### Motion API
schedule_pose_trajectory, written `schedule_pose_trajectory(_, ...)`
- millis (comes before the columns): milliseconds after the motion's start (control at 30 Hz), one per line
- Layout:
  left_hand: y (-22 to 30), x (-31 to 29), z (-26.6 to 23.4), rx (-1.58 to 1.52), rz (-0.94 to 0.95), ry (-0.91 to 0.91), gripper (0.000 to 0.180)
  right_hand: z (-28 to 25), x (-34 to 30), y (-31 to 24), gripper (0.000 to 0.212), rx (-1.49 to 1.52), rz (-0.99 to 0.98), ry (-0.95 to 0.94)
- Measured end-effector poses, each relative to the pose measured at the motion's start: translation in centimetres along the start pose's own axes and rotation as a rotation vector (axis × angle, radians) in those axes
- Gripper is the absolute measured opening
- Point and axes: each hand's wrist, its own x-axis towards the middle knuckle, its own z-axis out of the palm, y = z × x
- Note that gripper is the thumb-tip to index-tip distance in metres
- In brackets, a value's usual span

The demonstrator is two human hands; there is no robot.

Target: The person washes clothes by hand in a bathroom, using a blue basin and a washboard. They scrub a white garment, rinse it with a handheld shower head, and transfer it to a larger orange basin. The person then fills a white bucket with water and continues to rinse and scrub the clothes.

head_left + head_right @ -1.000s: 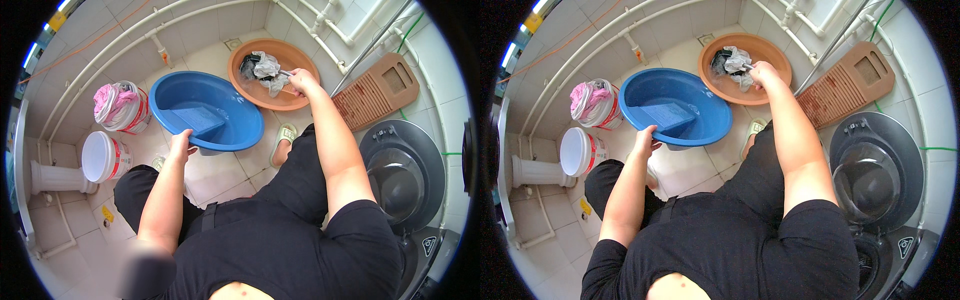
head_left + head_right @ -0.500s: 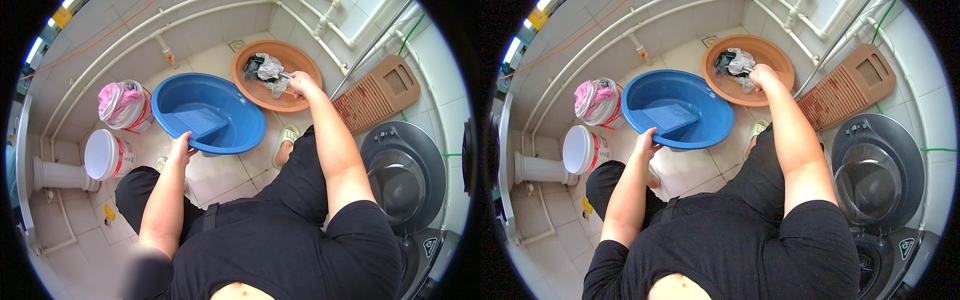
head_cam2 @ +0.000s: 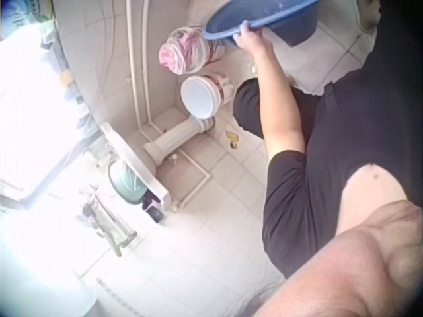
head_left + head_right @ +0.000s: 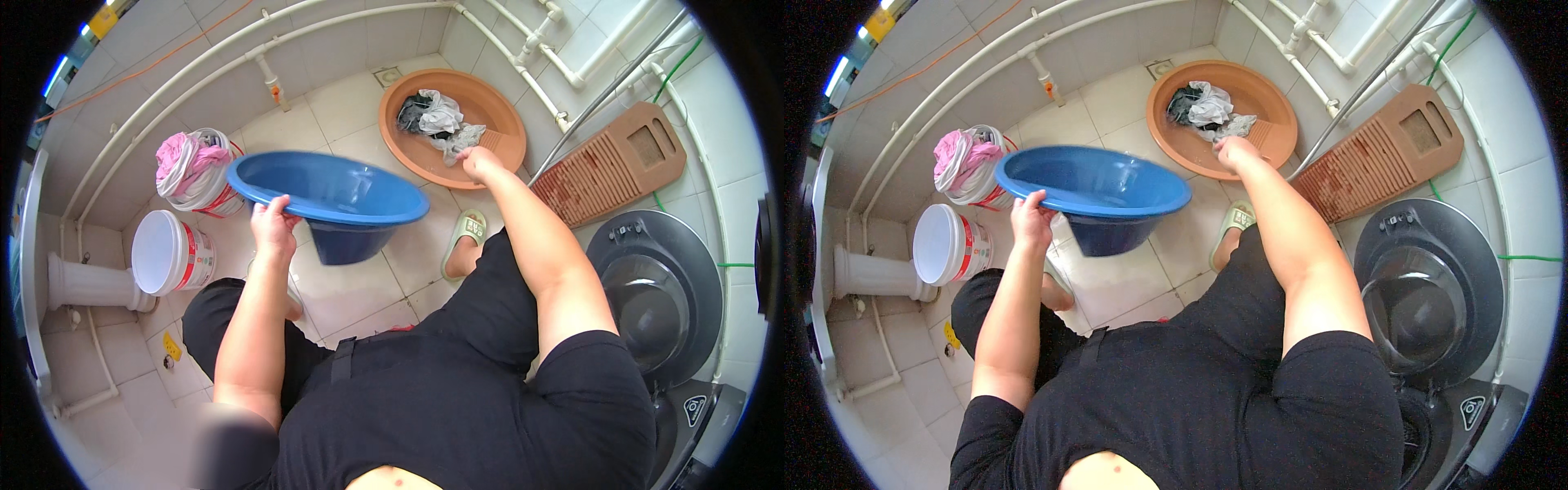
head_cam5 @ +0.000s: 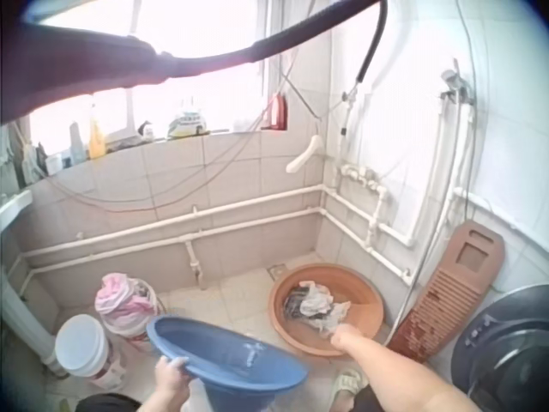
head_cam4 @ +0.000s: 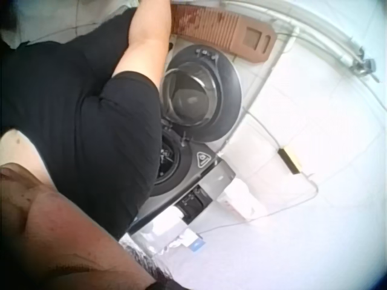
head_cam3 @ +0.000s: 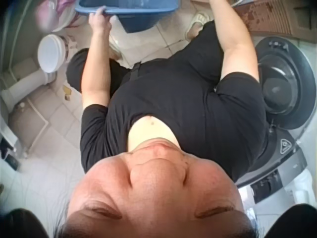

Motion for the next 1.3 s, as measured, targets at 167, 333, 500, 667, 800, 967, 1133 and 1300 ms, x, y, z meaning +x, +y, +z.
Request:
schedule_pose_trajectory(167, 6.5, 1.1, 0.6, -0.065, 0.11, 0.201, 0.013, 1.3, 1.4, 2.5, 0.031, -0.123, 0.073, -0.158)
schedule_pose_trajectory(333, 10.8, 3.1, -1.6, -0.167, 0.071, 0.126, 0.008, 4.6, 5.4, 4.6, 0.037, -0.282, 0.019, -0.192)
schedule_pose_trajectory(500, 11.2, 2.0, -1.8, -0.252, 0.054, 0.064, 0.012, 8.6, 8.1, 4.0, 0.049, -0.345, 0.052, -0.212)
schedule_pose_trajectory(667, 14.0, 4.0, -3.5, -0.348, 0.046, -0.107, 0.028, 14.6, 12.7, 9.0, 0.043, -0.373, -0.002, -0.244)
schedule_pose_trajectory(800, 14.9, 4.4, -4.4, -0.539, -0.073, -0.441, 0.034, 18.7, 15.5, 10.7, 0.042, -0.367, 0.012, -0.307)
schedule_pose_trajectory(967, 15.1, 5.0, -4.3, -0.701, -0.147, -0.442, 0.032, 17.2, 14.2, 7.6, 0.042, -0.424, 0.044, -0.334)
schedule_pose_trajectory(1133, 15.9, 5.1, -4.0, -0.715, -0.12, -0.228, 0.016, 19.8, 11.0, 2.7, 0.042, -0.452, 0.004, -0.363)
schedule_pose_trajectory(1300, 16.0, 4.9, -4.7, -0.74, -0.022, -0.257, 0.012, 24.9, 6.3, -4.9, 0.044, -0.376, -0.064, -0.433)
